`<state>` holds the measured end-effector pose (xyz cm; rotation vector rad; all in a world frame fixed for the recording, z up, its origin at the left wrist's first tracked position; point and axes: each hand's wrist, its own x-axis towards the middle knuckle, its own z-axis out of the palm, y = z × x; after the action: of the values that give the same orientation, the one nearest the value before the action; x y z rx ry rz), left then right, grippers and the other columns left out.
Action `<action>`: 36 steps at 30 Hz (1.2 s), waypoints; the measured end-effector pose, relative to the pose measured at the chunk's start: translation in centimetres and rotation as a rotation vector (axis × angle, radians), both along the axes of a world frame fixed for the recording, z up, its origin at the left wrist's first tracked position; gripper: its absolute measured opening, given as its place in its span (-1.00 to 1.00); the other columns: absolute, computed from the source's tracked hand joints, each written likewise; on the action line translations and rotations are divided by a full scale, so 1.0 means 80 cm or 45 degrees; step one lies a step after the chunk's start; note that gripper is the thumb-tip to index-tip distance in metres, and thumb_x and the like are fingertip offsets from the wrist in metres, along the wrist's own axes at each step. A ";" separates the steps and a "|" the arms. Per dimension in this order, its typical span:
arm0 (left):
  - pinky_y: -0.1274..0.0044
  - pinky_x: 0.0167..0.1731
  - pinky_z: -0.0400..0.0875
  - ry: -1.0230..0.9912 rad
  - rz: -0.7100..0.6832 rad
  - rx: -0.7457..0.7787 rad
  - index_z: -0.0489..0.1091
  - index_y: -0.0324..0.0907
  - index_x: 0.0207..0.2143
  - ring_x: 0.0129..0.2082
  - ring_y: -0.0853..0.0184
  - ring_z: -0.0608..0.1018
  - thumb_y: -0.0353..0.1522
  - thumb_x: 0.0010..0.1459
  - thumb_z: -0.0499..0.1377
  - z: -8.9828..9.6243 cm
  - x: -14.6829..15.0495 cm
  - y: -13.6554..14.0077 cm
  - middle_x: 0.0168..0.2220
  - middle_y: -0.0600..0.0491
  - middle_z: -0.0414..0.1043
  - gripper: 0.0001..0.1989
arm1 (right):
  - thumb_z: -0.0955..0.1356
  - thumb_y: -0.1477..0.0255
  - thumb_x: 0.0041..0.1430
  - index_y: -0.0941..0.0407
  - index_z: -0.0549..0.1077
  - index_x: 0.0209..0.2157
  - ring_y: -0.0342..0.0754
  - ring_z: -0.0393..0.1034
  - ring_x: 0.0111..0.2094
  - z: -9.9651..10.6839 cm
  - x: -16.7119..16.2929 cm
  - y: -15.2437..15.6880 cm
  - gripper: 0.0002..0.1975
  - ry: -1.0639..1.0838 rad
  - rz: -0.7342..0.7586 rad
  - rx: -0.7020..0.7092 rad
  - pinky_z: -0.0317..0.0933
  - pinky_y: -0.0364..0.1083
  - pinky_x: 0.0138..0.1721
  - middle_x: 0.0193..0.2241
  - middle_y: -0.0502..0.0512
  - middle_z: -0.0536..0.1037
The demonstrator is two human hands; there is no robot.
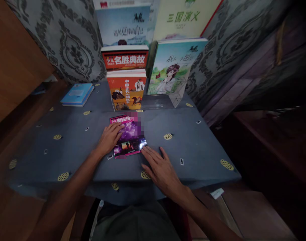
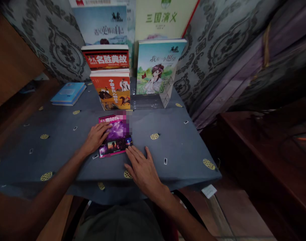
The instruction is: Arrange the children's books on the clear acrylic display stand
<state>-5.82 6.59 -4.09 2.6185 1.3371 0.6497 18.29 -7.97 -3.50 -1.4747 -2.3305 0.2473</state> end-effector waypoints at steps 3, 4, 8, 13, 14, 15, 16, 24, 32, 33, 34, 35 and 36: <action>0.21 0.13 0.29 0.010 0.116 0.049 0.40 -0.14 0.10 0.22 0.09 0.35 -0.28 0.38 0.02 -0.002 0.001 -0.003 0.21 -0.15 0.34 -0.67 | 0.18 0.38 0.43 0.12 0.37 0.21 0.14 0.43 0.08 0.008 -0.001 0.018 -0.60 0.065 -0.018 0.019 0.31 0.24 0.13 0.08 0.26 0.55; 0.19 0.14 0.29 0.008 0.167 0.063 0.40 -0.15 0.09 0.23 0.06 0.34 -0.27 0.37 0.02 -0.002 0.001 -0.004 0.21 -0.18 0.32 -0.67 | 0.19 0.39 0.42 0.14 0.39 0.19 0.14 0.44 0.05 0.009 -0.003 0.025 -0.61 0.077 -0.020 0.022 0.36 0.20 0.07 0.05 0.27 0.56; 0.14 0.17 0.29 -0.012 0.259 0.067 0.37 -0.15 0.12 0.26 0.01 0.33 -0.26 0.37 0.01 -0.006 0.002 -0.008 0.24 -0.21 0.27 -0.65 | 0.24 0.39 0.38 0.16 0.43 0.15 0.18 0.36 0.16 0.005 -0.014 0.056 -0.62 0.075 -0.006 0.058 0.34 0.21 0.11 0.12 0.31 0.50; 0.14 0.18 0.31 -0.016 0.246 0.050 0.34 -0.13 0.14 0.25 0.01 0.37 -0.27 0.37 0.00 -0.007 0.001 -0.008 0.26 -0.20 0.25 -0.65 | 0.27 0.40 0.36 0.16 0.40 0.18 0.16 0.26 0.27 -0.001 -0.026 0.097 -0.60 0.050 0.035 0.046 0.19 0.25 0.24 0.20 0.33 0.44; 0.14 0.17 0.31 -0.010 0.247 0.044 0.33 -0.13 0.15 0.24 0.01 0.37 -0.26 0.38 -0.01 -0.007 0.001 -0.008 0.26 -0.20 0.26 -0.64 | 0.27 0.41 0.37 0.18 0.39 0.18 0.16 0.24 0.29 0.000 -0.028 0.107 -0.60 0.045 0.045 0.031 0.16 0.25 0.26 0.21 0.33 0.42; 0.13 0.17 0.32 -0.007 0.247 0.041 0.33 -0.14 0.15 0.24 0.00 0.38 -0.26 0.38 -0.01 -0.007 0.001 -0.008 0.26 -0.21 0.26 -0.63 | 0.26 0.42 0.37 0.19 0.38 0.19 0.15 0.22 0.30 0.001 -0.028 0.117 -0.60 0.040 0.054 0.012 0.12 0.24 0.28 0.23 0.34 0.40; 0.13 0.17 0.32 -0.007 0.246 0.039 0.33 -0.14 0.15 0.24 0.00 0.38 -0.26 0.38 -0.02 -0.007 0.001 -0.007 0.26 -0.22 0.26 -0.63 | 0.25 0.42 0.38 0.21 0.37 0.20 0.14 0.21 0.31 0.003 -0.029 0.128 -0.59 0.037 0.060 -0.009 0.10 0.24 0.30 0.24 0.34 0.39; 0.15 0.14 0.35 0.005 0.257 0.077 0.33 -0.10 0.14 0.20 0.04 0.42 -0.28 0.36 0.01 -0.009 0.001 -0.006 0.23 -0.18 0.30 -0.65 | 0.20 0.43 0.41 0.20 0.34 0.24 0.07 0.17 0.34 0.005 -0.038 0.199 -0.57 0.048 -0.013 -0.085 0.03 0.22 0.33 0.28 0.33 0.34; 0.17 0.18 0.33 -0.032 0.244 0.070 0.34 -0.11 0.13 0.26 0.06 0.36 -0.30 0.37 0.01 -0.011 0.002 -0.005 0.23 -0.17 0.29 -0.67 | 0.19 0.39 0.42 0.23 0.29 0.28 0.16 0.01 0.40 -0.009 -0.047 0.186 -0.53 -0.017 -0.093 0.019 0.01 0.28 0.32 0.32 0.37 0.25; 0.17 0.19 0.33 -0.039 0.248 0.065 0.34 -0.11 0.13 0.26 0.06 0.36 -0.31 0.36 0.02 -0.011 0.002 -0.006 0.23 -0.17 0.28 -0.67 | 0.19 0.38 0.42 0.23 0.29 0.28 0.18 0.01 0.40 -0.009 -0.047 0.182 -0.53 -0.029 -0.105 0.020 0.02 0.29 0.32 0.32 0.38 0.25; 0.17 0.20 0.32 -0.044 0.251 0.064 0.34 -0.11 0.13 0.26 0.06 0.36 -0.31 0.36 0.02 -0.011 0.002 -0.006 0.24 -0.17 0.28 -0.67 | 0.20 0.38 0.41 0.22 0.29 0.28 0.21 0.02 0.39 -0.010 -0.047 0.177 -0.52 -0.037 -0.114 0.022 0.03 0.30 0.31 0.33 0.38 0.24; 0.17 0.20 0.31 -0.046 0.253 0.067 0.34 -0.11 0.13 0.26 0.06 0.36 -0.32 0.36 0.02 -0.011 0.002 -0.007 0.24 -0.16 0.28 -0.67 | 0.20 0.38 0.41 0.22 0.28 0.29 0.22 0.03 0.39 -0.010 -0.046 0.173 -0.52 -0.041 -0.121 0.025 0.04 0.31 0.31 0.33 0.38 0.23; 0.16 0.20 0.31 -0.044 0.256 0.074 0.34 -0.10 0.13 0.26 0.06 0.36 -0.32 0.36 0.03 -0.011 0.002 -0.007 0.24 -0.16 0.28 -0.67 | 0.21 0.38 0.40 0.22 0.28 0.29 0.23 0.05 0.38 -0.011 -0.046 0.169 -0.51 -0.041 -0.126 0.029 0.05 0.31 0.30 0.33 0.38 0.22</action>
<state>-5.64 6.01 -4.96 2.5242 1.6086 0.7674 14.63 5.52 -4.37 -1.5890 -2.2696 0.1708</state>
